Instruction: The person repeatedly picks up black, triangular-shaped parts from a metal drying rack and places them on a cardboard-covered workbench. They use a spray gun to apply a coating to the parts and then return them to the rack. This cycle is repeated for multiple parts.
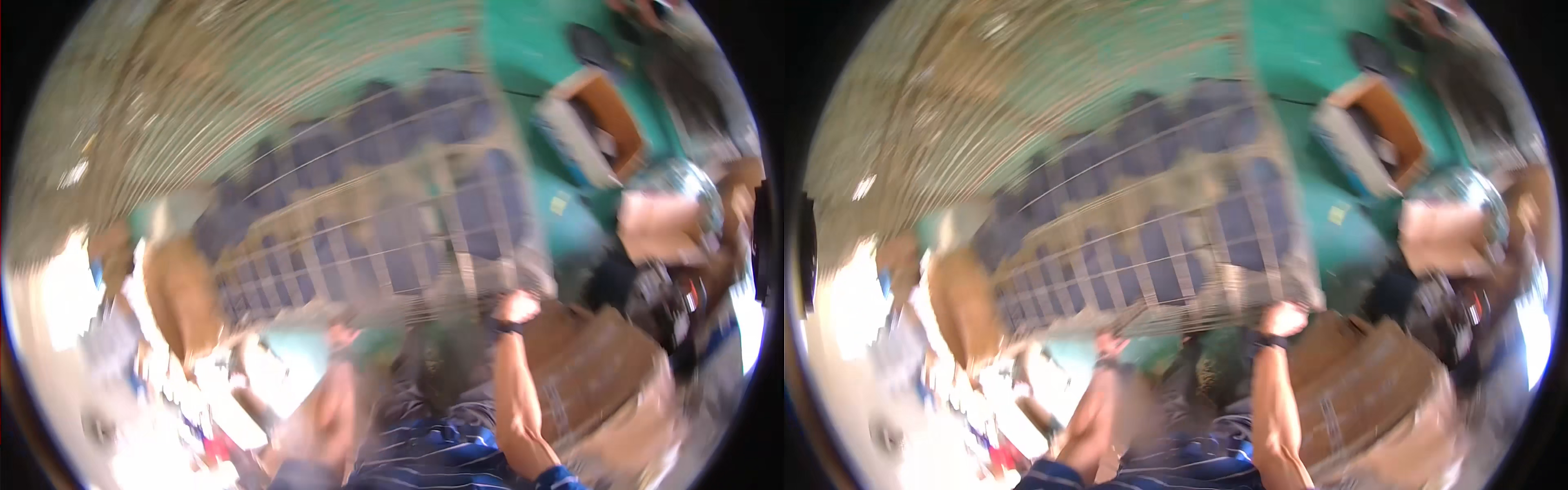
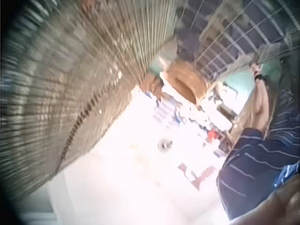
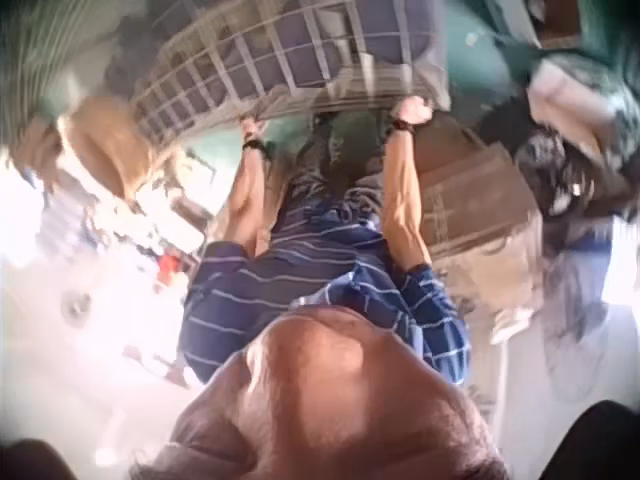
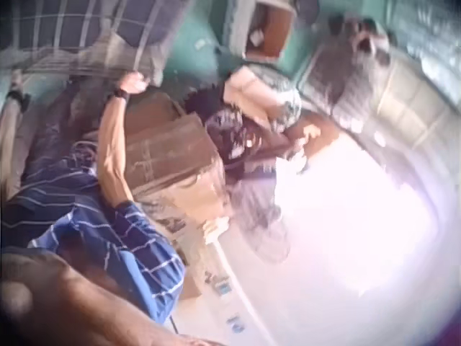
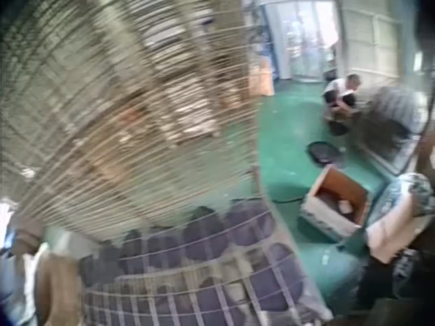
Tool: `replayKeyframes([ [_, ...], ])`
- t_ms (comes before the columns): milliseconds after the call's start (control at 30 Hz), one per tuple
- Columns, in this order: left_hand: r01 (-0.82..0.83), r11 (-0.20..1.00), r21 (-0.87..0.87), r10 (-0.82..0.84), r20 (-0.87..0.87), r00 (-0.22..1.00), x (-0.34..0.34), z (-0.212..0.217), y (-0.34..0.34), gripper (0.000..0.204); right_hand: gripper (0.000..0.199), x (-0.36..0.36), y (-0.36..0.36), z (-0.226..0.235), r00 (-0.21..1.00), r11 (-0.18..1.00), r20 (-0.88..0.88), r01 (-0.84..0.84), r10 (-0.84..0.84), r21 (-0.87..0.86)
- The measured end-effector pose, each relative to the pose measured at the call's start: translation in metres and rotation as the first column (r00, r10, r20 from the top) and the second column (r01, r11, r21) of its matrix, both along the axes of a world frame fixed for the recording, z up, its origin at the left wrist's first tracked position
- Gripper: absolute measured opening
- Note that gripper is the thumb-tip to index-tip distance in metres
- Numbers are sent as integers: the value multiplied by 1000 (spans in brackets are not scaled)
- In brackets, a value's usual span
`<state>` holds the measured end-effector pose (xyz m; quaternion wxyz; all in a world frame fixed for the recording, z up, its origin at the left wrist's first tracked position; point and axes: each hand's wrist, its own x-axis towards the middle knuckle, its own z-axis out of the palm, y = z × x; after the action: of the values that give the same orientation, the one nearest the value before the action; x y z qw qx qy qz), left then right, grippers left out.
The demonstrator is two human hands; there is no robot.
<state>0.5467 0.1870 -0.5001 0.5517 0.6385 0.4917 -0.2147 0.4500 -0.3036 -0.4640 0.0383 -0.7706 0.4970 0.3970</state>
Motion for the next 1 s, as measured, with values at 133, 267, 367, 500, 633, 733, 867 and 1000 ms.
replayKeyframes([
  [133,95,980,176,-99,16,995,7,37,-65,65,15,-39,-15,-60,173,608,710,674,-683,421],
  [267,267,820,507,-338,52,940,-14,37,-64,70,33,-36,-19,-60,-113,443,695,696,-710,565],
  [367,379,452,807,-518,-107,848,-1,42,-71,70,31,-50,-38,-77,-135,437,668,659,-732,612],
  [500,291,134,947,-551,-173,817,-7,59,-11,65,28,-46,-50,-69,22,559,670,573,-742,600],
  [633,573,-160,804,-605,-538,586,2,46,13,52,33,-85,-114,-172,203,665,638,327,-743,671],
  [733,578,30,815,-616,-441,653,24,46,-23,40,49,-108,-203,-255,50,423,420,136,-906,896],
  [867,512,235,826,-580,-304,756,16,31,-40,40,51,-81,-295,-307,244,121,225,-380,-943,917],
  [1000,456,268,849,-625,-207,752,30,42,-71,33,48,-51,-305,-309,-146,177,156,-145,-977,974],
])
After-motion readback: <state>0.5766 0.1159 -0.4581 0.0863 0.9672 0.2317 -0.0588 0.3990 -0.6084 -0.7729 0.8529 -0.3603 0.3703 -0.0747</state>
